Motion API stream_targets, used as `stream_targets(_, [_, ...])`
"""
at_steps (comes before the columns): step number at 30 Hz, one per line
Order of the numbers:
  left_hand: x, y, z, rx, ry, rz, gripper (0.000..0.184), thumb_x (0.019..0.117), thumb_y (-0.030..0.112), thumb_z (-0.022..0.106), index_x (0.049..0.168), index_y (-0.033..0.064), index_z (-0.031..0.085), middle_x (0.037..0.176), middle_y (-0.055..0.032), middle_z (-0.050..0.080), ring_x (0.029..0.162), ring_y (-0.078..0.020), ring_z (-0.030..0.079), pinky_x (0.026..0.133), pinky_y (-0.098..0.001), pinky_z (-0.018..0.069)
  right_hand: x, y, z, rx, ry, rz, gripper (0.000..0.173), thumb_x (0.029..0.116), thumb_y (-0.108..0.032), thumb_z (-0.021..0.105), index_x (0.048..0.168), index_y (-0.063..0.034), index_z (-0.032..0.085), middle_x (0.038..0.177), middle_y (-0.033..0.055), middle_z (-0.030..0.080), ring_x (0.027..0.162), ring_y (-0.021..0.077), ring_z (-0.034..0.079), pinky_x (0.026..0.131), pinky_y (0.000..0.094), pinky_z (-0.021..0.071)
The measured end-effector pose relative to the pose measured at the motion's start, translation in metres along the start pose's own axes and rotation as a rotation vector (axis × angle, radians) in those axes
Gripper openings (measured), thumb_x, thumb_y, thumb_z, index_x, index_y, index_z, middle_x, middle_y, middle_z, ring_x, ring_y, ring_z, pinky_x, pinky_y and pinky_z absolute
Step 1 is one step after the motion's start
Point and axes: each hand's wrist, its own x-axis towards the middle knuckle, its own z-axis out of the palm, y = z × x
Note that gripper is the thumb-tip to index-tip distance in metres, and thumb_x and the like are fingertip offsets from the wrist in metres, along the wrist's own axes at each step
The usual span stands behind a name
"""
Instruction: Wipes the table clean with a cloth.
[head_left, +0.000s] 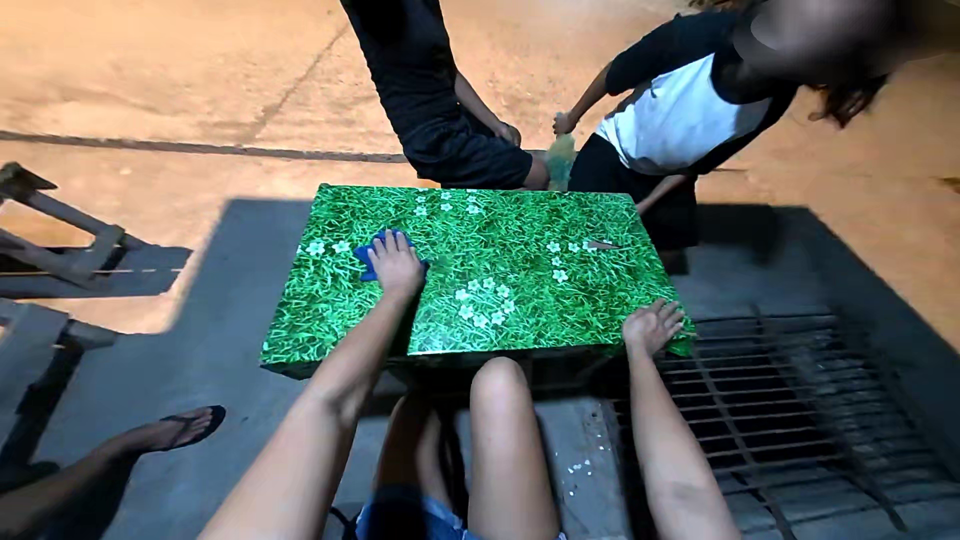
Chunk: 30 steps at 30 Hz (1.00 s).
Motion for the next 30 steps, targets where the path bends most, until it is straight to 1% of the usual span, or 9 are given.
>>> stream_targets(4, [-0.053, 0.078, 0.009, -0.007, -0.128, 0.254, 0.055, 0.1112, 0.027, 0.033, 0.157, -0.0019, 0.035, 0.165, -0.0267, 0.028, 0.153, -0.0489, 0.023, 0.122, -0.0679, 0.0192, -0.002, -0.004, -0.004, 0.005, 0.008, 0.007, 0.055, 0.1093, -0.019, 0.028, 0.161, 0.0009, 0.028, 0.171, 0.0232, 0.014, 0.159, 0.0394, 0.010, 0.128, 0.0552, 0.0063])
stream_targets(10, [-0.091, 0.204, 0.057, -0.015, -0.297, 0.721, 0.053, 0.1116, 0.032, 0.031, 0.158, 0.0069, 0.039, 0.168, -0.0148, 0.030, 0.155, -0.0398, 0.026, 0.125, -0.0593, 0.0204, 0.003, -0.001, 0.000, -0.005, -0.013, 0.005, 0.055, 0.1092, -0.021, 0.030, 0.161, -0.0017, 0.029, 0.171, 0.0220, 0.014, 0.160, 0.0384, 0.009, 0.128, 0.0566, 0.0053])
stream_targets(17, [-0.047, 0.280, 0.090, -0.018, -0.284, 0.667, 0.054, 0.1119, 0.033, 0.027, 0.158, 0.0077, 0.039, 0.168, -0.0135, 0.030, 0.155, -0.0391, 0.026, 0.125, -0.0578, 0.0202, 0.012, 0.008, 0.011, -0.014, 0.026, -0.043, 0.056, 0.1082, -0.023, 0.033, 0.160, -0.0022, 0.031, 0.170, 0.0219, 0.018, 0.159, 0.0394, 0.012, 0.128, 0.0583, 0.0072])
stream_targets(22, [-0.081, 0.234, 0.068, -0.081, -0.334, 0.859, 0.053, 0.1125, 0.032, 0.030, 0.159, 0.0082, 0.038, 0.169, -0.0117, 0.030, 0.156, -0.0356, 0.025, 0.126, -0.0566, 0.0182, 0.004, 0.006, -0.001, 0.005, -0.014, -0.038, 0.055, 0.1087, -0.025, 0.034, 0.160, -0.0053, 0.034, 0.171, 0.0201, 0.019, 0.159, 0.0385, 0.012, 0.128, 0.0582, 0.0074])
stream_targets(25, [-0.110, 0.165, 0.039, -0.138, -0.365, 0.899, 0.052, 0.1122, 0.033, 0.030, 0.158, 0.0124, 0.042, 0.168, -0.0067, 0.033, 0.157, -0.0295, 0.024, 0.127, -0.0543, 0.0172, 0.003, 0.021, 0.002, -0.028, 0.072, -0.141, 0.054, 0.1087, -0.028, 0.033, 0.157, -0.0035, 0.041, 0.166, 0.0249, 0.028, 0.156, 0.0443, 0.020, 0.126, 0.0612, 0.0119])
stream_targets(27, [-0.113, 0.108, 0.016, -0.143, -0.403, 0.833, 0.052, 0.1124, 0.032, 0.028, 0.158, 0.0128, 0.041, 0.168, -0.0069, 0.033, 0.158, -0.0285, 0.023, 0.128, -0.0536, 0.0161, -0.011, 0.016, 0.003, 0.020, 0.213, -0.239, 0.054, 0.1086, -0.027, 0.033, 0.151, 0.0032, 0.047, 0.159, 0.0307, 0.039, 0.150, 0.0476, 0.033, 0.125, 0.0587, 0.0202])
stream_targets(28, [-0.110, 0.077, 0.003, -0.148, -0.407, 0.770, 0.051, 0.1124, 0.031, 0.028, 0.159, 0.0123, 0.041, 0.168, -0.0076, 0.033, 0.158, -0.0292, 0.023, 0.127, -0.0537, 0.0165, -0.034, -0.004, -0.023, 0.086, 0.192, -0.237, 0.052, 0.1083, -0.022, 0.034, 0.149, 0.0085, 0.047, 0.156, 0.0332, 0.040, 0.149, 0.0469, 0.036, 0.126, 0.0539, 0.0220])
stream_targets(29, [-0.106, 0.044, -0.010, -0.151, -0.389, 0.689, 0.051, 0.1122, 0.030, 0.028, 0.158, 0.0118, 0.041, 0.167, -0.0086, 0.034, 0.157, -0.0305, 0.025, 0.127, -0.0540, 0.0177, -0.067, -0.044, -0.090, 0.147, -0.130, -0.073, 0.051, 0.1111, -0.015, 0.029, 0.158, 0.0072, 0.030, 0.167, 0.0264, 0.024, 0.157, 0.0364, 0.021, 0.129, 0.0426, 0.0137])
stream_targets(30, [-0.099, 0.009, -0.022, -0.143, -0.361, 0.591, 0.051, 0.1121, 0.030, 0.028, 0.158, 0.0119, 0.041, 0.167, -0.0090, 0.034, 0.157, -0.0315, 0.026, 0.126, -0.0543, 0.0187, -0.096, -0.080, -0.147, 0.311, -0.243, 0.133, 0.051, 0.1085, -0.005, 0.029, 0.158, 0.0065, 0.028, 0.169, 0.0192, 0.023, 0.158, 0.0278, 0.021, 0.129, 0.0352, 0.0143])
